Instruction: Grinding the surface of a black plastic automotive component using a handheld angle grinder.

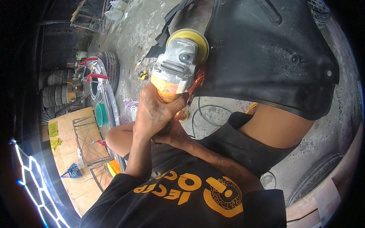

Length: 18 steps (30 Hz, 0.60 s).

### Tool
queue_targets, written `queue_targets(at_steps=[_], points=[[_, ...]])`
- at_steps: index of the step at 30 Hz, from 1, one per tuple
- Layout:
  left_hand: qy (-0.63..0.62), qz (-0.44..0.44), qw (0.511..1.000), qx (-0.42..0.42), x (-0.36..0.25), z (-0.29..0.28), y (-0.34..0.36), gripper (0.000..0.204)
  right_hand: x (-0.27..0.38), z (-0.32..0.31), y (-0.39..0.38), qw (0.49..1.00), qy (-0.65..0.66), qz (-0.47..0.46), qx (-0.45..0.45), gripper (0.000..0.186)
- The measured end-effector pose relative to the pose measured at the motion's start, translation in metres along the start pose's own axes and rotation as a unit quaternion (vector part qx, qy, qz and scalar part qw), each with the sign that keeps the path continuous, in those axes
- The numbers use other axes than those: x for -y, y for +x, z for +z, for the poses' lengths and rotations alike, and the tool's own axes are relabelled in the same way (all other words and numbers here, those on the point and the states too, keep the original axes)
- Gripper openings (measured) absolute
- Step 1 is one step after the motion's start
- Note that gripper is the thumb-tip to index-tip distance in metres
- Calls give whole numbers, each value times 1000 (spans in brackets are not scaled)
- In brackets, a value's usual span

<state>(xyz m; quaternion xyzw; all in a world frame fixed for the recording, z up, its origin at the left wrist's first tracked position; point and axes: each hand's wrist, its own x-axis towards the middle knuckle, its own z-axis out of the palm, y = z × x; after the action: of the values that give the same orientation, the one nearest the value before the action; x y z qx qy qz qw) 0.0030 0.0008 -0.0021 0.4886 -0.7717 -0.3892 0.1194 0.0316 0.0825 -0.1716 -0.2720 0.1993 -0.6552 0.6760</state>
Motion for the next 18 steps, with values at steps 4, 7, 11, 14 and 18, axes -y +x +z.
queue_targets(at_steps=[4, 7, 11, 14, 18], points=[[2, 0, 1000, 7, 4, 0, 1, 56, -3, -2, -2, 1000, -20, -16, -6, 105], [-10, -2, 1000, 3, 4, 2, 0, 56, -7, -2, 0, 1000, -11, -22, -4, 106], [-8, 2, 1000, 2, 3, 1, 0, 55, -5, -3, -1, 1000, -4, 7, 15, 107], [-2, 5, 1000, 3, 3, 1, 0, 55, -9, 0, -1, 999, -20, -18, -19, 107], [4, 5, 1000, 0, -2, 0, 1, 55, 3, 0, -1, 1000, 7, -21, -15, 103]])
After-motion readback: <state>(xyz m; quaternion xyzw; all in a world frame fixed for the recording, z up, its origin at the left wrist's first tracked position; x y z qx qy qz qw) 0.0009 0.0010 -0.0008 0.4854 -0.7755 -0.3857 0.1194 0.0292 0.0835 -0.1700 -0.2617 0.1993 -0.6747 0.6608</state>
